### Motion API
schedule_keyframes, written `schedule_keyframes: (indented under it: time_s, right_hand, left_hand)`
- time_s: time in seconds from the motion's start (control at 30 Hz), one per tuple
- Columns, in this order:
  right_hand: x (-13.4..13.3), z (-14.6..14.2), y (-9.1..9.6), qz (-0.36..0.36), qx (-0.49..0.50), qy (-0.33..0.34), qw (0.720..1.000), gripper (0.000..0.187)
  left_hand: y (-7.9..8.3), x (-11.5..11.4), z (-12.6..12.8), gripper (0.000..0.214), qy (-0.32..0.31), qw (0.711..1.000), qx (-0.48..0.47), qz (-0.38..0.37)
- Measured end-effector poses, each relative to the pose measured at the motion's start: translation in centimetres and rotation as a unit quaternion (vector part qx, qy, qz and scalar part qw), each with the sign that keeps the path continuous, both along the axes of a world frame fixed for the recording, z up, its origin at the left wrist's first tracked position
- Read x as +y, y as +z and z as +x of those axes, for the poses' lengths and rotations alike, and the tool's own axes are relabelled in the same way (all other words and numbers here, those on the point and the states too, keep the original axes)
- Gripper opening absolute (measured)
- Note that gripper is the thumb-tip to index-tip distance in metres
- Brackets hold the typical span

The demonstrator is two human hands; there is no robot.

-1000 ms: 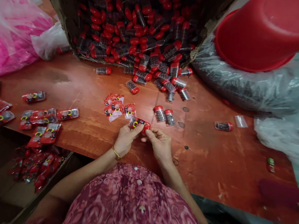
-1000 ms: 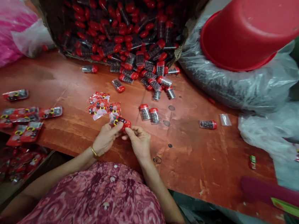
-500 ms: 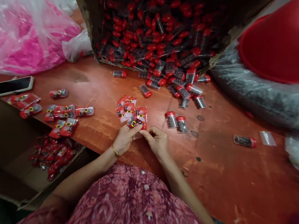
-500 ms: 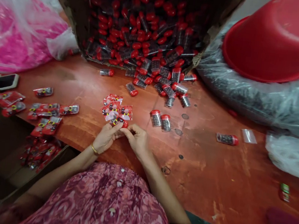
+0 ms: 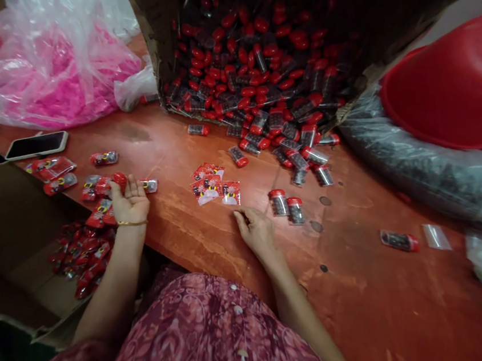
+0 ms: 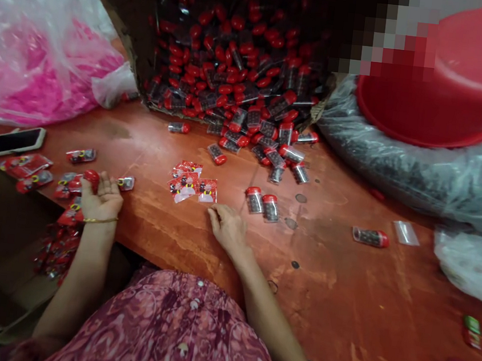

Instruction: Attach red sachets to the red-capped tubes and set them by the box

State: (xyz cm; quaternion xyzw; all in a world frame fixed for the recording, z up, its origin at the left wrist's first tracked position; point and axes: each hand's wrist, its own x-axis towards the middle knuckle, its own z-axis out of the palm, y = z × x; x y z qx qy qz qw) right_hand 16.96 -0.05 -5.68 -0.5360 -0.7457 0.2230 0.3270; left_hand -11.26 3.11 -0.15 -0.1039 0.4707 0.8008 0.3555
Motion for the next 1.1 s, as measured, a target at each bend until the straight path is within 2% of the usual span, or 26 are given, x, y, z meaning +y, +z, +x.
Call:
schedule_keyframes:
  time_s: [0.2, 0.33, 0.4, 0.47, 0.57, 0.67, 0.8, 0.9, 1.1]
  right_hand:
    - [-0.1, 0.4, -1.1, 0.062, 0.004, 0.019, 0.998, 0.023]
    - [-0.2, 0.4, -1.0, 0.055, 0.017, 0.012, 0.998, 0.023]
    - [-0.3, -0.3, -0.4, 0.035, 0.058, 0.001, 0.998, 0.024]
    - [-0.2, -1.3, 0.6, 0.014, 0.115, 0.007, 0.993, 0.025]
    - [0.5, -3.0, 2.2, -0.004, 0.172, 0.069, 0.983, 0.033]
    - [1.4, -3.8, 3.1, -0.024, 0.196, 0.150, 0.969, 0.042]
    - [1.7, -3.0, 2.9, -0.025, 0.199, 0.222, 0.954, 0.039]
    - [1.2, -2.0, 2.4, -0.042, 0.196, 0.241, 0.950, 0.045]
    - [0.6, -1.1, 1.4, -0.062, 0.236, 0.179, 0.953, 0.042]
  left_hand:
    - [0.6, -0.3, 0.9, 0.030, 0.010, 0.998, -0.060, -0.010]
    - [0.8, -1.4, 2.0, 0.025, -0.017, 0.997, -0.070, -0.014]
    - [0.8, -2.1, 3.1, 0.021, -0.073, 0.995, -0.057, -0.021]
    - [1.0, -2.9, 4.6, 0.016, -0.158, 0.985, -0.051, -0.037]
    - [1.3, -4.0, 7.2, 0.010, -0.312, 0.946, -0.045, -0.076]
    - [1.5, -4.8, 9.4, 0.020, -0.426, 0.901, -0.016, -0.084]
    - [1.4, -5.2, 10.8, 0.033, -0.492, 0.868, 0.005, -0.066]
    - [1.3, -5.0, 11.1, 0.037, -0.517, 0.854, -0.007, -0.067]
    - [1.1, -4.6, 11.8, 0.042, -0.562, 0.825, 0.009, -0.062]
